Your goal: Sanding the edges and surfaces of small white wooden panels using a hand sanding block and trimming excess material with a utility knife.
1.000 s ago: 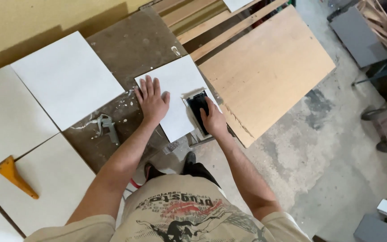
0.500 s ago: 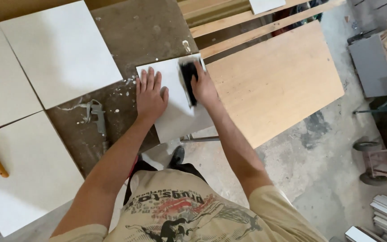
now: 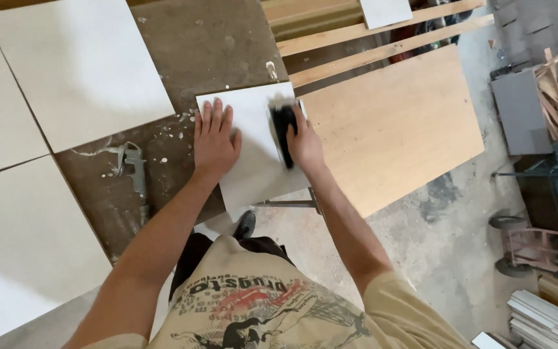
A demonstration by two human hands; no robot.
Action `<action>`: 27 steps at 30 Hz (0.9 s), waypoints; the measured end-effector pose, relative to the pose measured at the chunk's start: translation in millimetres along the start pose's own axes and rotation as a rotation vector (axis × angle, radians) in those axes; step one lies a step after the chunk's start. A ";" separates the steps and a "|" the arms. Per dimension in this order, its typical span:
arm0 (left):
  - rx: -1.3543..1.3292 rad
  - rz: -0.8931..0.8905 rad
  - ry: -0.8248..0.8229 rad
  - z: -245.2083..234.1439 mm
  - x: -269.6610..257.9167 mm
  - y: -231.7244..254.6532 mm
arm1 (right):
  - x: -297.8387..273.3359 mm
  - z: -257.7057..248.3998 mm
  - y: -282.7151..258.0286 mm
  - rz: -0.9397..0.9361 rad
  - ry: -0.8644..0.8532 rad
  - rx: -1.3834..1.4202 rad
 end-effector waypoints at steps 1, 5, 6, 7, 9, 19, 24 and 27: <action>-0.002 -0.005 0.006 -0.1 1.8 0.8 | -32.8 -7.8 -2.1 -0.006 0.000 -0.005; -0.027 -0.032 0.002 -3.6 2.8 1.9 | -69.6 -8.6 -4.3 0.073 -0.073 -0.017; -0.021 -0.028 -0.006 -4.7 1.3 3.2 | -57.2 -2.3 -4.1 0.046 -0.016 0.003; -0.021 -0.030 -0.014 -3.7 1.0 1.6 | -17.8 9.1 -6.6 0.050 -0.023 0.006; -0.015 -0.005 0.019 -0.4 -0.2 0.6 | 61.2 31.7 -10.0 -0.031 0.075 -0.032; 0.002 -0.088 0.065 -2.3 1.0 0.0 | -72.8 19.2 -59.9 0.129 -0.153 -0.037; -0.008 -0.072 0.107 10.4 -4.7 -3.4 | 72.7 57.5 -73.3 -0.044 0.063 -0.061; 0.011 -0.086 0.080 10.8 -5.9 -5.4 | -11.1 36.7 -80.8 -0.048 0.023 -0.046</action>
Point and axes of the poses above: each hand's wrist, its own x-axis towards the middle knuckle, its own z-axis out of the palm, y = z × x, the point moved 1 cm from there along x, towards the middle knuckle, and after that the axes turned 4 degrees about -y, right-handed, at the moved point
